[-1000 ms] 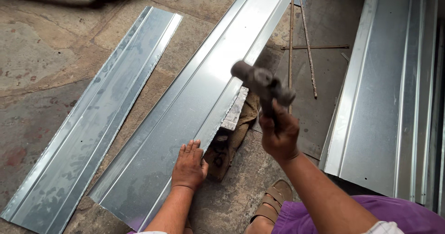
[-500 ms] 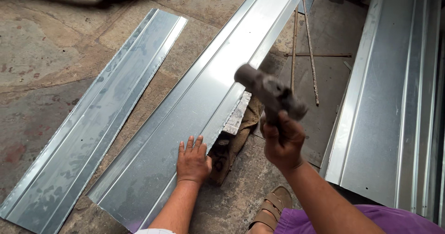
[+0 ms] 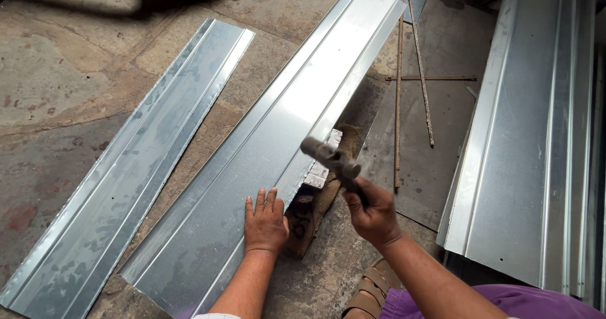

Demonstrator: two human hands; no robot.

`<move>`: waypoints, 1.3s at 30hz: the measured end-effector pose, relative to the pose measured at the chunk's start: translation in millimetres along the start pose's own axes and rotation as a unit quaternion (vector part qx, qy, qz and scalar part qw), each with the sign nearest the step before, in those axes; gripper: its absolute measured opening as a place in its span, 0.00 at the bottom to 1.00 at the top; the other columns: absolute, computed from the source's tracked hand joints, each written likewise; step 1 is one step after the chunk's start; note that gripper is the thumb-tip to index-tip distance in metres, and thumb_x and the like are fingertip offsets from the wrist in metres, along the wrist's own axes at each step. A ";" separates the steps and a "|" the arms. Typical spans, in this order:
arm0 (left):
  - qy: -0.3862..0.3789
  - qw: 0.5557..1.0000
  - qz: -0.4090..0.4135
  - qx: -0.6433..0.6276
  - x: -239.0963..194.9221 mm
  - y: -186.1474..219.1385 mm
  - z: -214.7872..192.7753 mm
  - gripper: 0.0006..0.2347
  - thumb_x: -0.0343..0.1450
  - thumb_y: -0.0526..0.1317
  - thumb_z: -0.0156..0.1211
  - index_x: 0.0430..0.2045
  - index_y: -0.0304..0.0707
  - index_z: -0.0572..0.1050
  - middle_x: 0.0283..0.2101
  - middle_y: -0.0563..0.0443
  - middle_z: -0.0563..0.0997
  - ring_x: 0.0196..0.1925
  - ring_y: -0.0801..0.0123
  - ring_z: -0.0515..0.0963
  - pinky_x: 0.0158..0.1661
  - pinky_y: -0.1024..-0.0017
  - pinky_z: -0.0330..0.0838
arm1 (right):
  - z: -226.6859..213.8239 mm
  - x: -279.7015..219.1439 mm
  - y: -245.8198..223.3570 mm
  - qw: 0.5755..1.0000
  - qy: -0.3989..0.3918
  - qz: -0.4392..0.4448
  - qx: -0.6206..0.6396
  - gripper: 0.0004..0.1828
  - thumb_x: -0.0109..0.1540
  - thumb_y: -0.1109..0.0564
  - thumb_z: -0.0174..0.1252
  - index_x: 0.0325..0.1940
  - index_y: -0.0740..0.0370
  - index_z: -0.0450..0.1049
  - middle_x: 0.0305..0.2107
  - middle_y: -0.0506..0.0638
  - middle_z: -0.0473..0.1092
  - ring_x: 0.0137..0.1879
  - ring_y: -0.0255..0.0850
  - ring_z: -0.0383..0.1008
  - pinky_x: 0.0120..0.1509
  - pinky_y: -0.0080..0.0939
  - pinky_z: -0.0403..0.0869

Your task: The person uses a hammer to flatten and shape the edges of several long metal panels while sitting on a concrete floor.

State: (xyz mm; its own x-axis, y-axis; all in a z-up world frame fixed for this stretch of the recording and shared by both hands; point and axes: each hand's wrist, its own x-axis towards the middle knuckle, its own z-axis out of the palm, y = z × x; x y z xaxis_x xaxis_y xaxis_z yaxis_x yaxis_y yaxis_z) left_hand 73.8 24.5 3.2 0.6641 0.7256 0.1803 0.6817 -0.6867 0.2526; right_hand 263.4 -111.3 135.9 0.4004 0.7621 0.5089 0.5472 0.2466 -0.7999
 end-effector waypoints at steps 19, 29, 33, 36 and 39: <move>-0.081 0.996 0.018 0.044 -0.1 -19.3 21.7 0.24 0.70 0.31 0.46 0.64 0.44 0.63 0.74 0.53 0.58 0.77 0.58 0.51 0.72 0.44 0.39 | 0.3 -8.0 47.1 0.913 -0.071 0.356 -0.185 0.22 0.66 0.45 0.56 0.60 0.58 0.78 0.23 0.57 0.78 0.24 0.44 0.72 0.30 0.47 0.69; -0.103 0.992 0.014 0.069 -31.9 -57.4 7.4 0.28 0.67 0.28 0.45 0.65 0.49 0.62 0.74 0.59 0.56 0.77 0.64 0.49 0.73 0.49 0.37 | 6.4 2.5 58.1 0.855 -0.155 0.429 -0.247 0.25 0.67 0.41 0.53 0.59 0.58 0.78 0.35 0.62 0.81 0.35 0.48 0.78 0.44 0.50 0.75; -0.136 0.986 -0.016 0.093 -42.5 -51.8 -24.4 0.28 0.68 0.28 0.47 0.65 0.54 0.62 0.74 0.64 0.56 0.78 0.70 0.49 0.75 0.54 0.38 | 10.6 -13.0 74.1 0.905 -0.127 0.344 -0.215 0.26 0.66 0.40 0.57 0.54 0.64 0.80 0.34 0.57 0.79 0.37 0.43 0.77 0.44 0.46 0.74; -0.195 0.976 -0.035 0.087 -23.4 -31.2 -62.9 0.23 0.72 0.35 0.49 0.64 0.55 0.59 0.76 0.63 0.52 0.79 0.68 0.46 0.76 0.52 0.36 | 9.0 -6.8 69.8 0.864 -0.144 0.439 -0.201 0.25 0.67 0.39 0.54 0.53 0.61 0.80 0.26 0.53 0.78 0.29 0.41 0.74 0.36 0.45 0.72; -0.304 0.943 -0.046 0.129 4.7 1.3 -83.7 0.30 0.72 0.44 0.53 0.70 0.50 0.48 0.78 0.55 0.41 0.80 0.63 0.39 0.74 0.49 0.31 | -0.2 5.7 51.5 0.859 -0.141 0.462 -0.171 0.26 0.65 0.39 0.59 0.51 0.62 0.81 0.22 0.52 0.74 0.27 0.40 0.71 0.34 0.47 0.69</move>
State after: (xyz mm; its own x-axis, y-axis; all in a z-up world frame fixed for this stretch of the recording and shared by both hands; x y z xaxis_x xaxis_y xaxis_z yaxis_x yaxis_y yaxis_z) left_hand 52.2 30.8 83.9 0.5981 0.6771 -0.4288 0.7453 -0.6666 -0.0131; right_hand 294.0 -94.4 97.7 0.6116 0.6653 -0.4281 0.2953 -0.6940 -0.6566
